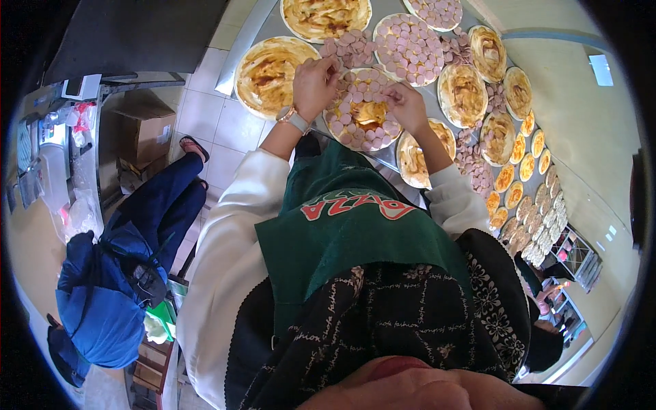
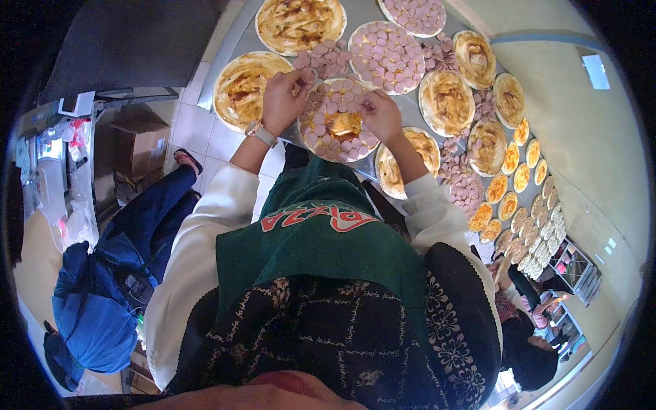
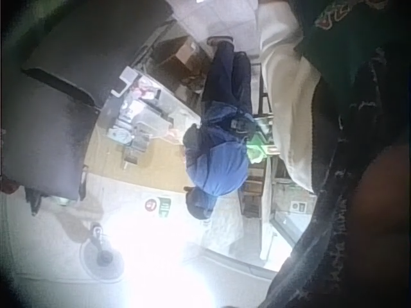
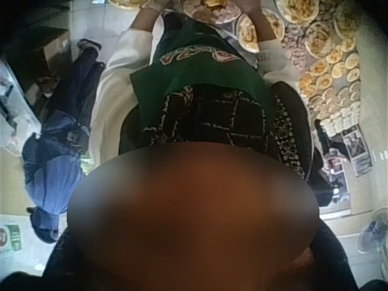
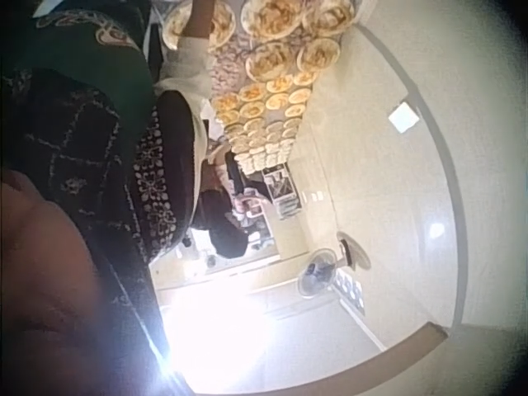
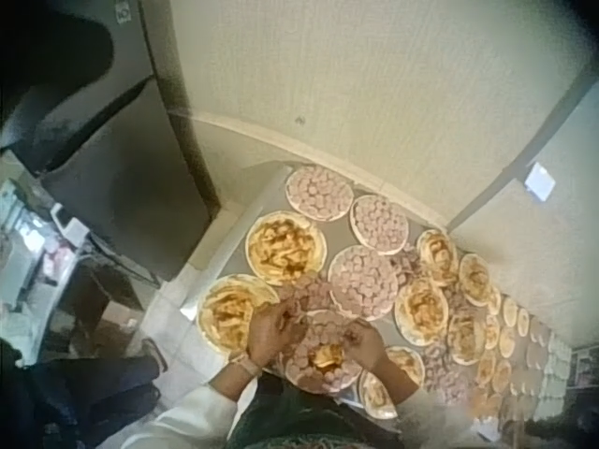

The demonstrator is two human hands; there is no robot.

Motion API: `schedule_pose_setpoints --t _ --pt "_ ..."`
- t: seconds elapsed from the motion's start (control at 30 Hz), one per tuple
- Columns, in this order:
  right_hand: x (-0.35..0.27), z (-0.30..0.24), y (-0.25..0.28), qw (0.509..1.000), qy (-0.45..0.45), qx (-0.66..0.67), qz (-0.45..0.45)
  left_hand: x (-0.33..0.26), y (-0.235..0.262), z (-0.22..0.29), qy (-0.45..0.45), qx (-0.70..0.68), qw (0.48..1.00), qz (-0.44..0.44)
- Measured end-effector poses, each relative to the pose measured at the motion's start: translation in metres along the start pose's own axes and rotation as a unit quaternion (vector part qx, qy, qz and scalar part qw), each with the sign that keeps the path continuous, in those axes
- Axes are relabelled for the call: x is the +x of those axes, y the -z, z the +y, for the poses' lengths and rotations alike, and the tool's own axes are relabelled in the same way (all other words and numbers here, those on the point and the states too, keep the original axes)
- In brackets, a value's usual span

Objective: Assemble multiple pizzas by topping dough with sauce and meat on a commercial kitchen prep line.

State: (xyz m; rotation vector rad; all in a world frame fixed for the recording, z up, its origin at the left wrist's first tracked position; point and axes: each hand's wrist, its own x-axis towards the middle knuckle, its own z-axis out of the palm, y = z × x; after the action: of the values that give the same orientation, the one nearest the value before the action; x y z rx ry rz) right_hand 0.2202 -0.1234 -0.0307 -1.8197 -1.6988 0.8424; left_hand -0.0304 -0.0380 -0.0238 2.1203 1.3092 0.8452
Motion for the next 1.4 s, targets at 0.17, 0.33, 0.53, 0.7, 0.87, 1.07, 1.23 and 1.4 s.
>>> schedule_pose_setpoints --t 0.17,0.33,0.53,0.7,0.87,1.07,1.23,1.4 --pt "-0.017 0.026 0.000 0.985 -0.104 0.119 -0.066 -0.031 0.004 0.026 0.124 -0.105 0.984 -0.075" --pt "-0.017 -0.013 0.006 0.990 0.027 -0.142 -0.007 -0.061 -0.014 0.043 0.137 -0.164 0.975 -0.067" --pt "-0.038 -0.006 0.000 0.956 -0.073 0.252 -0.133 -0.074 -0.045 0.061 0.140 -0.255 0.951 -0.102" --pt "-0.039 0.006 -0.001 0.990 -0.015 0.122 -0.067 -0.077 -0.046 0.064 0.139 -0.248 0.958 -0.048" --pt "-0.026 -0.014 0.002 0.967 0.185 -0.173 0.014 -0.067 -0.016 0.037 0.100 -0.115 0.988 0.007" --pt "0.054 -0.029 -0.003 0.990 0.083 -0.106 0.039 -0.025 0.010 0.008 0.027 0.014 0.998 0.050" --pt "0.103 -0.034 -0.012 0.954 0.166 -0.238 0.081 0.010 -0.004 -0.008 -0.036 0.163 0.986 0.007" --pt "0.089 -0.020 0.002 0.977 0.149 -0.109 0.110 0.022 -0.015 -0.014 -0.075 0.233 0.969 -0.043"
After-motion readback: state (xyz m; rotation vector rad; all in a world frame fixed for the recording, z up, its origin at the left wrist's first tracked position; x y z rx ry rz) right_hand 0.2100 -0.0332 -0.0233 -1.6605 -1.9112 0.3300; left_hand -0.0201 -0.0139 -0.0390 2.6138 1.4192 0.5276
